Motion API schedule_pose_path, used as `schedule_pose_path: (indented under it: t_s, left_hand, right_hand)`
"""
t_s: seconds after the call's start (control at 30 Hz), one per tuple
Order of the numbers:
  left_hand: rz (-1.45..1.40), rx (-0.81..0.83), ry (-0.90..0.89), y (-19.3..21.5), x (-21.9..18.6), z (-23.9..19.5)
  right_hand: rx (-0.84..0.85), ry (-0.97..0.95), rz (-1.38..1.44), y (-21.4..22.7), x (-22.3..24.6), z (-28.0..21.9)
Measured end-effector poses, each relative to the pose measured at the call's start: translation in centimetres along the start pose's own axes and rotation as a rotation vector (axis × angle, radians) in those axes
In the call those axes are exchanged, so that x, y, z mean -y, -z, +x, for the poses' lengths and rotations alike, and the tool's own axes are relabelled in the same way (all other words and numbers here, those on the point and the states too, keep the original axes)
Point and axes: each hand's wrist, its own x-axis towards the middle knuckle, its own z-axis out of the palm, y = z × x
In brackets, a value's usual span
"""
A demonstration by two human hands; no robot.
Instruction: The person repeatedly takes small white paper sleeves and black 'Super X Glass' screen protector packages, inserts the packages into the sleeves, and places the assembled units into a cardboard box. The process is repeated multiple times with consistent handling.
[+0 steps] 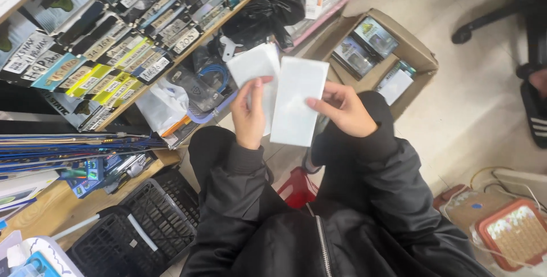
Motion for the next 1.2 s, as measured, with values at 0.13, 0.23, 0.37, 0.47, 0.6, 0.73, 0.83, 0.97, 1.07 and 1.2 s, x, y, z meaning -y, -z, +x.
schedule_pose_path:
  t_s: [0.13,0.23,0.37,0.47,0.6,0.73,0.83,0.97,1.07,1.2]
  left_hand:
    - [-0.025,-0.044,0.066,0.0,0.3,-2.3]
    - [-0.05,-0.068,0.12,-0.2,-0.3,-4.0]
    - [-0.116,-0.078,0.169,-0.6,-2.9,-6.0]
    - [-0.098,-0.053,0.165,-0.7,-4.1,-7.1]
    - [-0.14,-0.043,0.091,-0.7,-2.9,-8.2]
    - [-0.196,-0.014,0.127,-0.7,-4.0,-8.2]
    - [-0.188,-0.001,0.162,-0.1,-4.1,-8.0]
    - [-0.18,0.0,0.24,0.2,-5.8,-7.9]
    - [-0.111,-0.009,0.236,0.4,-5.2,-7.7]
    - [-0.047,-0.008,0.245,0.8,-4.5,-7.5]
  right_hand:
    - [-0.212,0.018,0.196,0.5,-3.9,-3.4]
    - [-0.261,0.076,0.341,-0.6,-3.8,-5.0]
    - [-0.221,0.119,0.456,-2.4,-2.1,-6.3]
    - [-0.161,0.076,0.493,-2.8,-3.2,-6.5]
    - [-0.19,0.069,0.51,-5.5,-4.6,-7.6]
    - [-0.17,0.074,0.58,-6.0,-3.8,-7.8]
    - [-0.165,0.04,0.617,-6.0,-2.7,-8.1]
    - [-0.207,-0.012,0.685,-5.3,-4.8,-8.1]
    - [-0.354,-0.004,0.758,-3.4,-7.6,-8.3]
    - [-0.398,0.053,0.764,3.1,-10.6,-7.1]
